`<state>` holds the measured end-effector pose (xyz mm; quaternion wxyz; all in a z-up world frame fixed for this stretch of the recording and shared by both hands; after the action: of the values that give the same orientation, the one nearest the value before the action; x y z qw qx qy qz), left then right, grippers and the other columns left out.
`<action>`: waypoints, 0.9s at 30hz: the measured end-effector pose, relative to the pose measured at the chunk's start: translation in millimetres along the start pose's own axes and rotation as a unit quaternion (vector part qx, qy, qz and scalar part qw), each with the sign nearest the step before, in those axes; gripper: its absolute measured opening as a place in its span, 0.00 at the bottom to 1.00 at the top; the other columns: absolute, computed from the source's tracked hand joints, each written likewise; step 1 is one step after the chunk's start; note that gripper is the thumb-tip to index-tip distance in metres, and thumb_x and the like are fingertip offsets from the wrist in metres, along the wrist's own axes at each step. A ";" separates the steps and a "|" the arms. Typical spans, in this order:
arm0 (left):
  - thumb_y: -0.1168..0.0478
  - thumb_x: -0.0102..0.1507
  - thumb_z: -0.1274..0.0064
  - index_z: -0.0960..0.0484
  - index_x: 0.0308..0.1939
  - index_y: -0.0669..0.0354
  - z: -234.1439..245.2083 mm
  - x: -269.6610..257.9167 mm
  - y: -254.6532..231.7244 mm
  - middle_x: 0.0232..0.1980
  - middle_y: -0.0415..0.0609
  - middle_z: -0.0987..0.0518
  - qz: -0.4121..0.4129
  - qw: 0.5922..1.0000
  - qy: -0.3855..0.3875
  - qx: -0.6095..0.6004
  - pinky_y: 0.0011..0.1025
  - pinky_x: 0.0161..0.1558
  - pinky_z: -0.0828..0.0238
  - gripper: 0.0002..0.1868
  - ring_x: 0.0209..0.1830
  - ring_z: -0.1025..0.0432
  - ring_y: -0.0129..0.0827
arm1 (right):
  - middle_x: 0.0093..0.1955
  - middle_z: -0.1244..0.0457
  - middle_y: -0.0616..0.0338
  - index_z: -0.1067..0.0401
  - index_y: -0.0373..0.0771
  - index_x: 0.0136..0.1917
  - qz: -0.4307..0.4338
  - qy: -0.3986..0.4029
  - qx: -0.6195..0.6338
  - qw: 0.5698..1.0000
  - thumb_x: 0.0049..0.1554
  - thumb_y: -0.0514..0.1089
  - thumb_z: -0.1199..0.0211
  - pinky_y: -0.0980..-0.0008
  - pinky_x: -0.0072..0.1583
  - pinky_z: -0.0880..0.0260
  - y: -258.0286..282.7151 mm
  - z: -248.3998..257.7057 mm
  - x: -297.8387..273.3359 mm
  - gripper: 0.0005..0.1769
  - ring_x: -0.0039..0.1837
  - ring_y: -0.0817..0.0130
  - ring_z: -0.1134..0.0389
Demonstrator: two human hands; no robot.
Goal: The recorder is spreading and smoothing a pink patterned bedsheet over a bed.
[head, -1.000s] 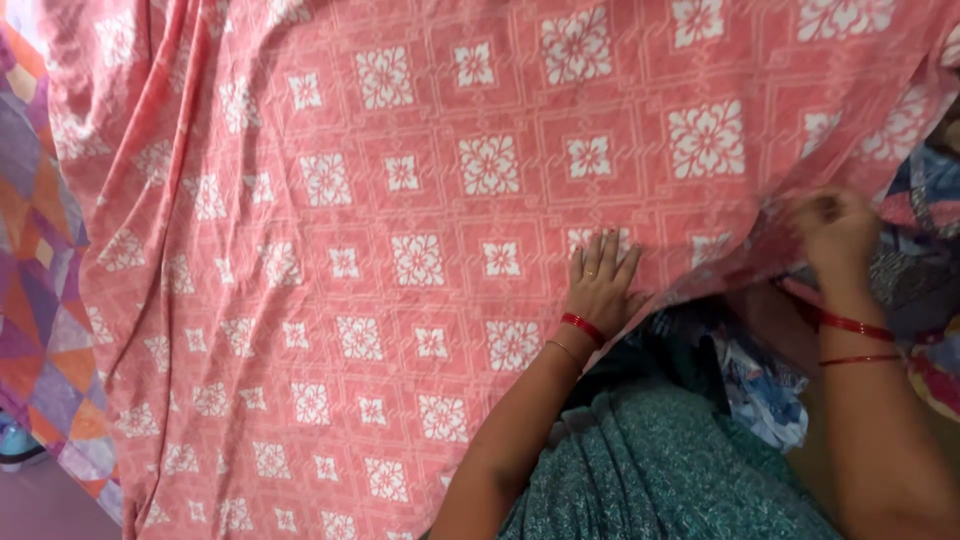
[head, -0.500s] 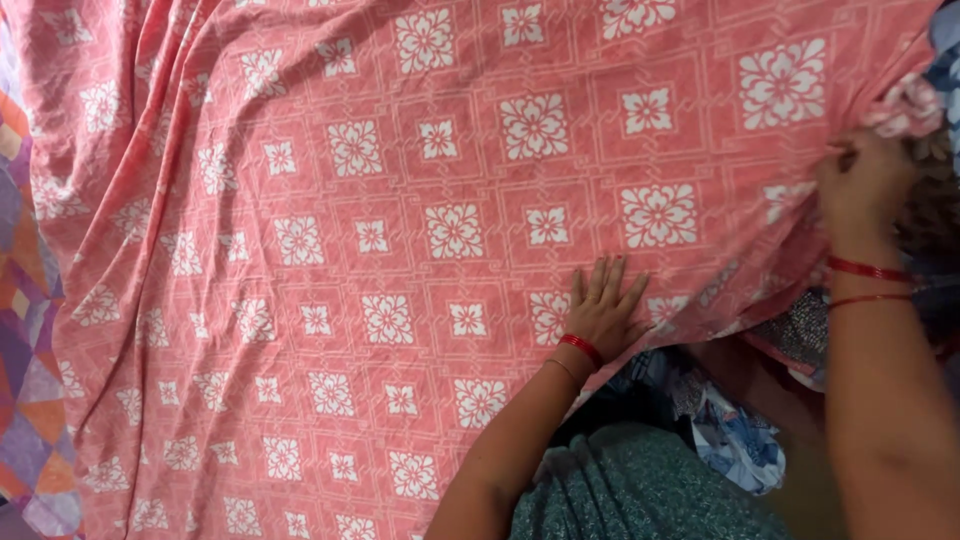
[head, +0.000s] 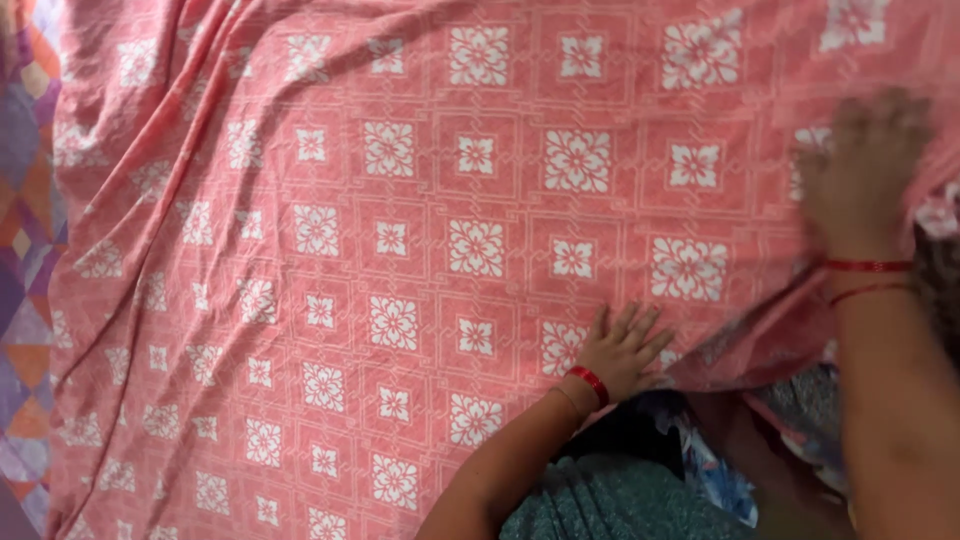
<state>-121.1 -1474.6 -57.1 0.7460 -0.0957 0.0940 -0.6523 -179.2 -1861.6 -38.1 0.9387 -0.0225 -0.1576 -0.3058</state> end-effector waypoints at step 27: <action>0.31 0.68 0.59 0.38 0.82 0.43 51.9 0.8 136.0 0.87 0.57 0.50 0.293 0.956 -0.010 0.022 0.65 0.80 0.71 0.42 0.88 0.58 0.57 | 0.77 0.47 0.36 0.42 0.31 0.81 0.034 -0.015 0.230 0.972 0.67 0.38 0.41 0.66 0.65 0.25 90.9 -133.1 95.9 0.31 0.68 0.49 0.35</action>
<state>22.6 -1456.6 -43.1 0.9070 -0.0540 0.0962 -0.4065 -15.6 -1860.6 -129.9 0.9260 0.1844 -0.2369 -0.2288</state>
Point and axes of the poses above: each hand's wrist, its own x-axis towards the middle knuckle, its own z-axis out of the back of the hand, y = z × x, the point moved 3 cm from there along x, towards the middle knuckle
